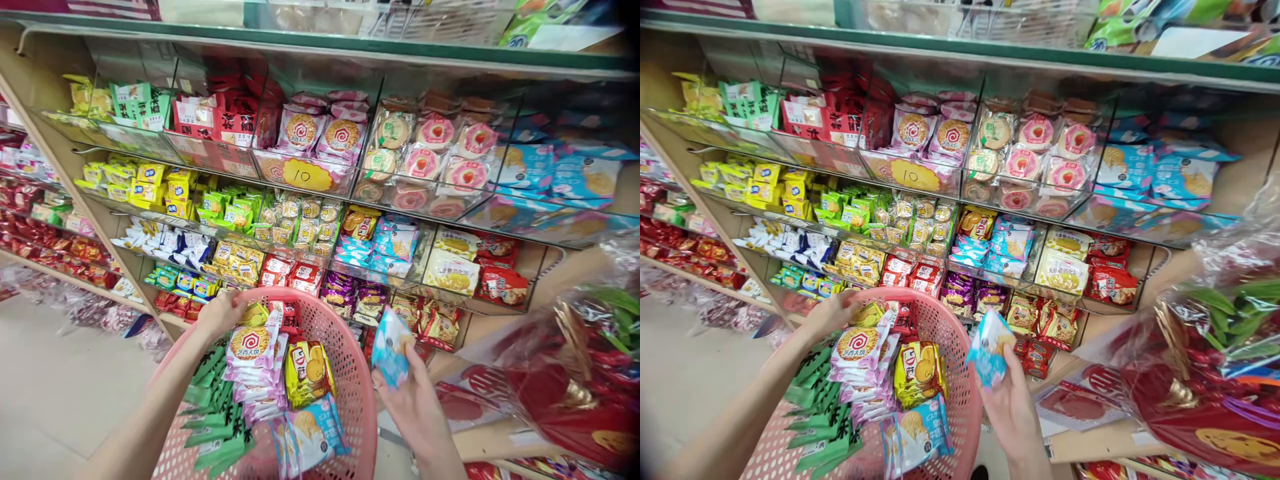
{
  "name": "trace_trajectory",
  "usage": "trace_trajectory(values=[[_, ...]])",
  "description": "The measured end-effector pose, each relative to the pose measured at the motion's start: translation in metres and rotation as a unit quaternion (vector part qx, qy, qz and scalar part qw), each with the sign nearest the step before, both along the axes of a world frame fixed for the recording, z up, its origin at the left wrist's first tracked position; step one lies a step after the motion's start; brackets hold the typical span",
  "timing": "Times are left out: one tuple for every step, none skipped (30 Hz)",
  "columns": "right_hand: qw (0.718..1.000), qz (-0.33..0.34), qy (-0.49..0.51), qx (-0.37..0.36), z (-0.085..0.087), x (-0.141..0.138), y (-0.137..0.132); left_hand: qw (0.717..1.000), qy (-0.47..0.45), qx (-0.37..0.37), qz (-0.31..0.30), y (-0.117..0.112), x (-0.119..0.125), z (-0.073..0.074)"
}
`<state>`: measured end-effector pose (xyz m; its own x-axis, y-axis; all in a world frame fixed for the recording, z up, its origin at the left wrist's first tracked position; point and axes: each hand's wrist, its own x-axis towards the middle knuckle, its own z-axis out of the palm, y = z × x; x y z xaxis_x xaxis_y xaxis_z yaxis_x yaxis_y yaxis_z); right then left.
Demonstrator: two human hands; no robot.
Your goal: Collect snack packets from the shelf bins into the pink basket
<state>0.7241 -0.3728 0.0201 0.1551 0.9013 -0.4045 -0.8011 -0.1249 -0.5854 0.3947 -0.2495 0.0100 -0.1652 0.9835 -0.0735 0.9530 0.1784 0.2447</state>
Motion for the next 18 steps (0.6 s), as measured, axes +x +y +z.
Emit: trace_trajectory(values=[[1.0, 0.02, 0.002, -0.017, -0.008, -0.002, -0.008, 1.0, -0.002, 0.002, -0.001, -0.001, 0.001, 0.0], [0.999, 0.044, 0.006, -0.029, -0.015, -0.004, -0.014, 1.0, -0.004, 0.004, -0.003, -0.001, 0.002, 0.0], [0.997, 0.069, 0.009, -0.038, -0.022, -0.005, -0.02, 1.0, -0.005, 0.005, -0.005, -0.002, 0.002, 0.0], [0.995, 0.091, 0.01, -0.044, -0.027, -0.006, -0.024, 1.0, -0.007, 0.004, -0.006, -0.002, 0.002, 0.0], [0.993, 0.106, 0.009, -0.049, -0.032, -0.007, -0.028, 1.0, -0.008, 0.003, -0.005, -0.003, 0.002, -0.001], [0.992, 0.113, 0.004, -0.056, -0.036, -0.008, -0.03, 1.0, -0.01, 0.004, -0.004, -0.003, 0.002, -0.001], [0.991, 0.117, -0.003, -0.066, -0.04, -0.009, -0.032, 1.0, -0.013, 0.007, -0.003, -0.003, 0.001, -0.002], [0.99, 0.121, -0.012, -0.077, -0.042, -0.009, -0.034, 1.0, -0.015, 0.01, -0.004, -0.003, 0.0, -0.002], [0.988, 0.126, -0.023, -0.084, -0.043, -0.01, -0.035, 1.0, -0.016, 0.012, -0.007, -0.003, -0.001, -0.003], [0.987, 0.133, -0.037, -0.084, -0.043, -0.01, -0.036, 1.0, -0.016, 0.012, -0.01, -0.002, -0.002, -0.004], [0.985, 0.144, -0.053, -0.076, -0.043, -0.011, -0.037, 1.0, -0.014, 0.011, -0.013, -0.002, -0.002, -0.004], [0.983, 0.159, -0.069, -0.062, -0.041, -0.011, -0.037, 1.0, -0.011, 0.009, -0.012, -0.001, -0.003, -0.005], [0.98, 0.176, -0.086, -0.044, -0.04, -0.012, -0.038, 1.0, -0.008, 0.004, -0.009, -0.001, -0.003, -0.005], [0.975, 0.194, -0.102, -0.028, -0.038, -0.013, -0.038, 1.0, -0.005, 0.0, -0.004, -0.001, -0.003, -0.005], [0.97, 0.214, -0.118, -0.015, -0.036, -0.014, -0.038, 1.0, -0.002, -0.004, 0.002, -0.001, -0.003, -0.005], [0.963, 0.235, -0.134, -0.006, -0.034, -0.014, -0.037, 1.0, 0.0, -0.007, 0.007, -0.001, -0.003, -0.005], [0.953, 0.26, -0.154, 0.006, -0.033, -0.015, -0.036, 1.0, 0.002, -0.008, 0.009, -0.001, -0.003, -0.004], [0.941, 0.287, -0.18, 0.02, -0.031, -0.015, -0.034, 1.0, 0.003, -0.008, 0.009, -0.001, -0.002, -0.003]])
